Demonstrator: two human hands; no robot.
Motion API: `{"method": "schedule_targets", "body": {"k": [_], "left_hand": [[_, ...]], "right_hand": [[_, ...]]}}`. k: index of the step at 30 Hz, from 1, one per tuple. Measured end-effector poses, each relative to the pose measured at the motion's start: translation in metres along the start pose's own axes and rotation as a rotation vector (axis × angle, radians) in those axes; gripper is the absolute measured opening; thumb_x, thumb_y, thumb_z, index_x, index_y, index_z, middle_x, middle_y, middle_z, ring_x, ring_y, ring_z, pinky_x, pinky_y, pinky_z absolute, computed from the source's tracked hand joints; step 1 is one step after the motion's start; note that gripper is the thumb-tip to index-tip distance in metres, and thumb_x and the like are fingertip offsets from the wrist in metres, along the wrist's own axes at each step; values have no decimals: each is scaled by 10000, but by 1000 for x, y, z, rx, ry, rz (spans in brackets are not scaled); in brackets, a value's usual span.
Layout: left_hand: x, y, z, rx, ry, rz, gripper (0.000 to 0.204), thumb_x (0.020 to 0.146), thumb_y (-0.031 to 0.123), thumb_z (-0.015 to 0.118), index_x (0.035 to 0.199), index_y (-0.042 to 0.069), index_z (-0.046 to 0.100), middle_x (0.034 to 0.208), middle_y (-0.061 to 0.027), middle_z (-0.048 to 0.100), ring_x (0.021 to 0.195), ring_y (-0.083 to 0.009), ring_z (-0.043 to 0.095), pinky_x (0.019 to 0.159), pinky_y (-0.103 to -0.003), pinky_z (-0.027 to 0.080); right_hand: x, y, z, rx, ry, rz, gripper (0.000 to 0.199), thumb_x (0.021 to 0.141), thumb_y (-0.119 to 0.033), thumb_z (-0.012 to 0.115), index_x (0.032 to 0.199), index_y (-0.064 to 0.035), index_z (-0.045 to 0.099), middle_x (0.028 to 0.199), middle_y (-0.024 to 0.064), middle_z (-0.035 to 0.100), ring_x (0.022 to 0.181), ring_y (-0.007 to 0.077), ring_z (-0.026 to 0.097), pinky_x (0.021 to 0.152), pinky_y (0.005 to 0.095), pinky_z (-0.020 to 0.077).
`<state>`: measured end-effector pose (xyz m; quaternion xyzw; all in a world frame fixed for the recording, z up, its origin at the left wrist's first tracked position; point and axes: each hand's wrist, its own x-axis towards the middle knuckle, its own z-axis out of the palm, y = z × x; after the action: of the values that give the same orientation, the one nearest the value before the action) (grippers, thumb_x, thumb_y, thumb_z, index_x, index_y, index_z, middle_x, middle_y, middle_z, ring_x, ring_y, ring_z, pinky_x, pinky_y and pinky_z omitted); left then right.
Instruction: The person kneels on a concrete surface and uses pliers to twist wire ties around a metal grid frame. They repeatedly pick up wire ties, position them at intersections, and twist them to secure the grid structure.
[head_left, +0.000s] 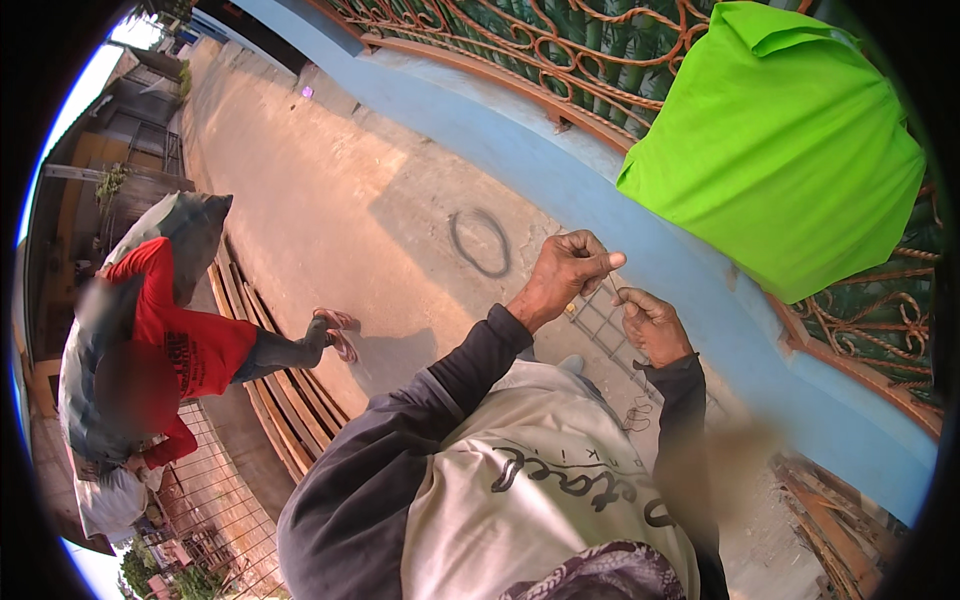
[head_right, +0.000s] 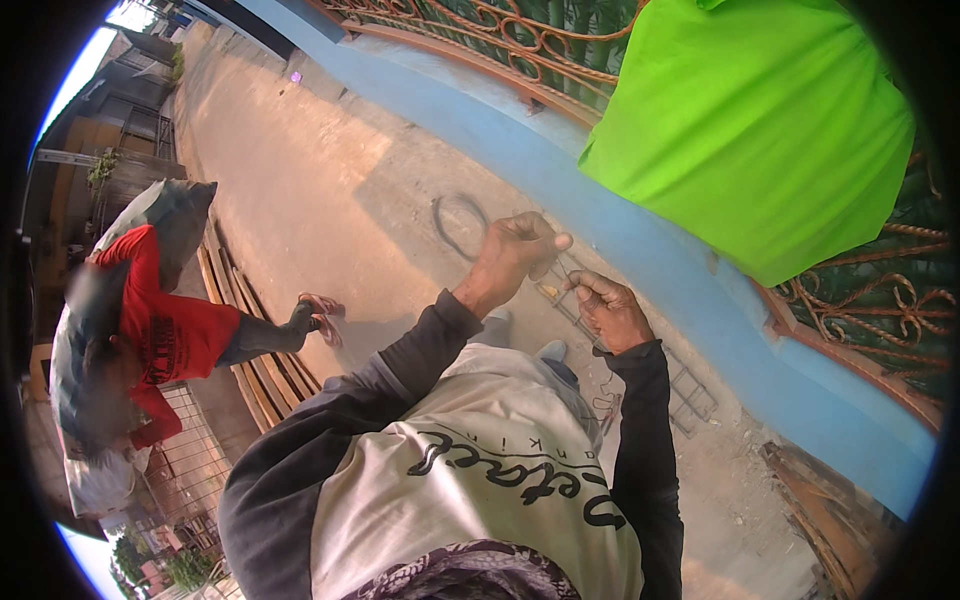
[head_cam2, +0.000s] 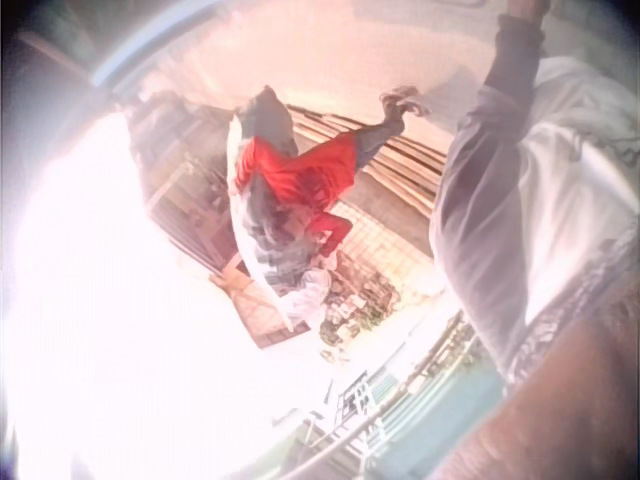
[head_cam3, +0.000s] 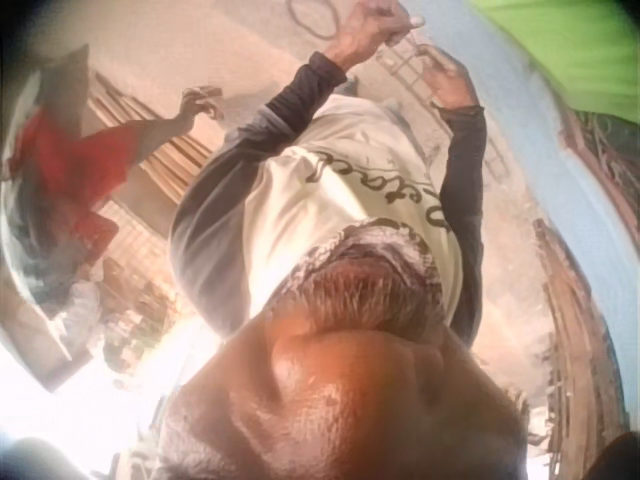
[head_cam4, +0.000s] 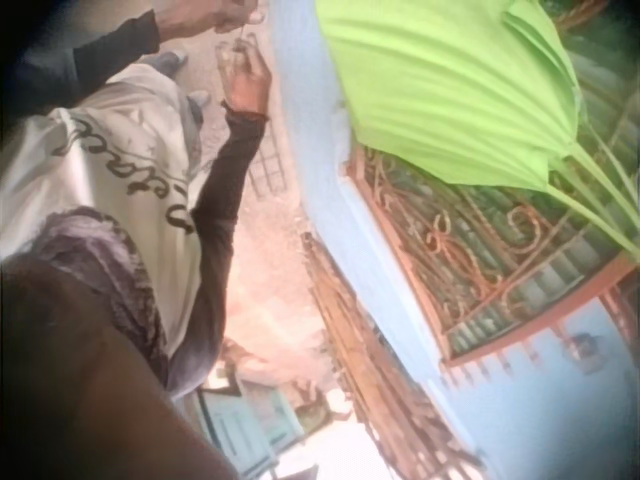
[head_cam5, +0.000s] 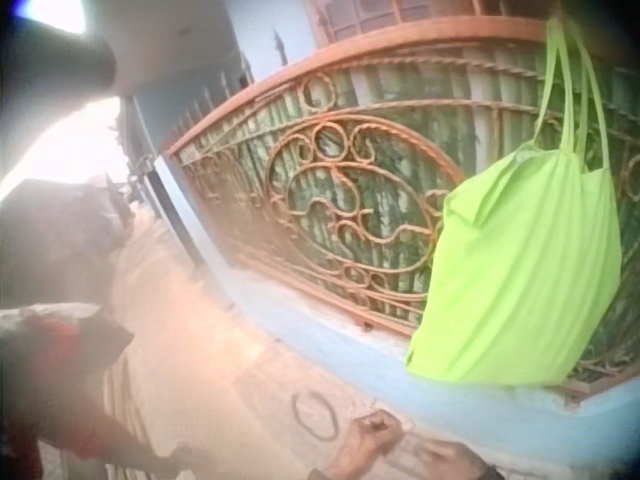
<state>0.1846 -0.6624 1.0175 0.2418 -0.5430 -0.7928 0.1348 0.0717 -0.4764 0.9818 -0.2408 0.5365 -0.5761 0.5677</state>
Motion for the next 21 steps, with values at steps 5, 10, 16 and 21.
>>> {"method": "schedule_targets", "body": {"k": [5, 10, 16, 21], "left_hand": [[1, 3, 16, -187, -201, 13, 327, 846, 149, 801, 679, 68, 531, 578, -15, 532, 461, -66, 436, 424, -227, 330], [25, 19, 18, 83, -219, 114, 297, 810, 71, 797, 664, 95, 539, 627, 28, 531, 545, -44, 440, 490, -221, 334], [60, 31, 26, 19, -200, 133, 345, 818, 54, 806, 664, 93, 499, 579, 6, 523, 461, -54, 422, 439, -222, 330], [67, 27, 27, 5, -215, 112, 312, 905, 186, 736, 741, 95, 487, 519, -20, 466, 421, -86, 416, 409, -219, 312]], "right_hand": [[-6, 7, -9, 280, -198, -44, 256, 1008, -232, 587, 1158, -27, 623, 686, -41, 429, 570, 51, 352, 534, 227, 314], [-3, -13, 2, -144, 194, -183, 187, 987, -180, 620, 1111, -42, 646, 864, 4, 628, 714, 93, 517, 673, 258, 468], [17, -29, 42, -325, 891, -487, 221, 889, -91, 715, 1107, -112, 692, 837, 35, 644, 722, 138, 587, 652, 308, 505], [43, 0, 54, -541, 1179, -616, 199, 916, -122, 680, 1115, -114, 689, 892, 100, 684, 780, 248, 656, 680, 328, 523]]}}
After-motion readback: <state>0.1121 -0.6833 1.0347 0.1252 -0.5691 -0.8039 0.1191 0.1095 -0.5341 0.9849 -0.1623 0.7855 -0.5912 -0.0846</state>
